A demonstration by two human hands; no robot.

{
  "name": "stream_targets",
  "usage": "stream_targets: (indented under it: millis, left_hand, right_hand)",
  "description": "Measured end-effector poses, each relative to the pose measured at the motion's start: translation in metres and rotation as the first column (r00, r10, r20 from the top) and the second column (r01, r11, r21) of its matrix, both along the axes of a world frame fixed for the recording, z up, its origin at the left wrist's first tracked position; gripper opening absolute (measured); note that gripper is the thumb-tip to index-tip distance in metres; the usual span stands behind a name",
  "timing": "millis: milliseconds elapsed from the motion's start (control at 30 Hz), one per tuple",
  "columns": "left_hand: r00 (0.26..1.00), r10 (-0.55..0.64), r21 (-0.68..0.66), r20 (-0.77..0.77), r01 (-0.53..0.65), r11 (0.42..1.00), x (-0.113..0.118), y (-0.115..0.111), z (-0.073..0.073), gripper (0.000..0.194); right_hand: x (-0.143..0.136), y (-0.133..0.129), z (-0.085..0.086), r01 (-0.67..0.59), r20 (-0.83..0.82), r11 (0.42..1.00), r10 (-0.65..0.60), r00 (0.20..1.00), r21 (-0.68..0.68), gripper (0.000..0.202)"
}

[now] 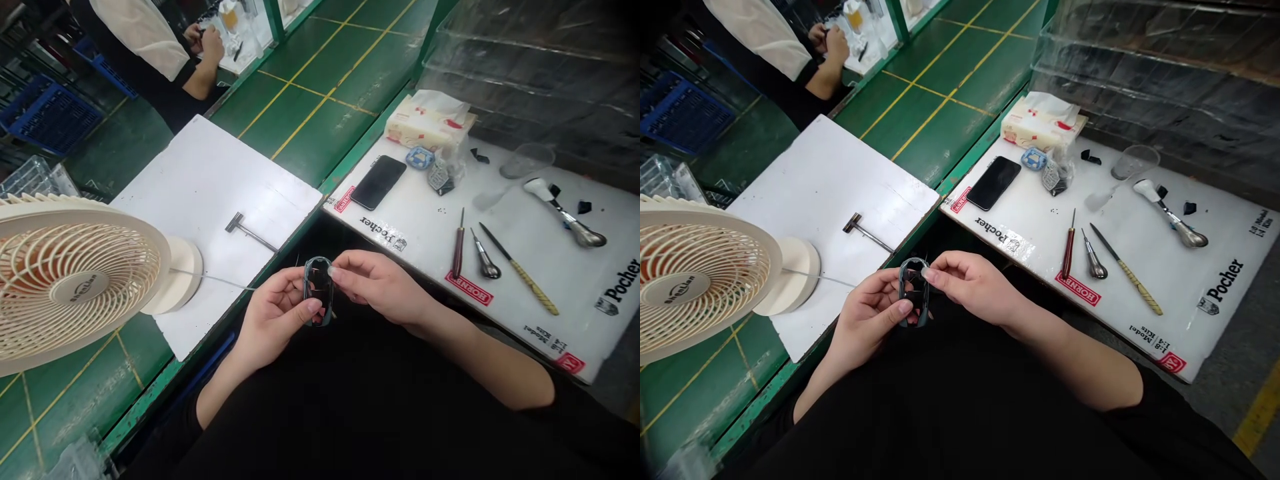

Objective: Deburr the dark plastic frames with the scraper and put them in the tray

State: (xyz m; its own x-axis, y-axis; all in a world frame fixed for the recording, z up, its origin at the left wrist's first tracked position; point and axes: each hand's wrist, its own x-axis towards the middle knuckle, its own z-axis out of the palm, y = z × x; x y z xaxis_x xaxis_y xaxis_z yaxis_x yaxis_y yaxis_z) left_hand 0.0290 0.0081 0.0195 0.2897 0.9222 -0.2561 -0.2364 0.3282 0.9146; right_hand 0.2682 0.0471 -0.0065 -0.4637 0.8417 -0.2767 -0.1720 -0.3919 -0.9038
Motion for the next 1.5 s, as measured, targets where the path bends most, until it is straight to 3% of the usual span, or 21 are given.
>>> stream_targets:
  millis: [167,433,667,900,1100,1333,1500]
  left_hand:
    - [0.999,-0.032,-0.006,0.034,0.032,0.999,-0.003,0.001,-0.005,0.038]
    - [0.993,-0.062,-0.027,0.100,0.065,0.998,0.001,0.007,-0.007,0.035]
    - [0.995,0.028,-0.096,0.095,-0.019,0.995,0.006,0.011,-0.008,0.034]
    - [0.999,-0.048,-0.008,0.013,0.048,0.999,0.004,0.011,-0.002,0.036]
    - [0.996,-0.093,-0.013,0.018,0.093,0.996,0.001,0.011,-0.001,0.037]
    - [0.996,-0.051,-0.031,0.075,0.053,0.998,0.002,0.011,-0.007,0.035]
    - [0.999,-0.053,0.049,-0.006,0.053,0.997,0.000,0.007,-0.005,0.037]
  right_hand:
    - [0.002,0.002,-0.003,-0.038,-0.028,0.999,0.038,0.999,-0.011,0.055]
    - [0.001,0.002,-0.004,-0.065,-0.204,0.989,0.037,0.978,-0.130,0.061]
    - [0.000,0.000,-0.008,0.011,-0.203,0.989,-0.040,0.978,-0.144,0.059]
    - [0.003,-0.001,-0.007,-0.007,-0.202,0.990,-0.022,0.979,-0.142,0.061]
    - [0.003,0.000,-0.006,-0.061,-0.253,0.983,0.015,0.967,-0.174,0.057]
    - [0.003,-0.001,-0.008,-0.029,-0.245,0.989,-0.008,0.969,-0.147,0.052]
    - [0.005,-0.002,-0.007,-0.046,-0.239,0.990,0.013,0.971,-0.131,0.052]
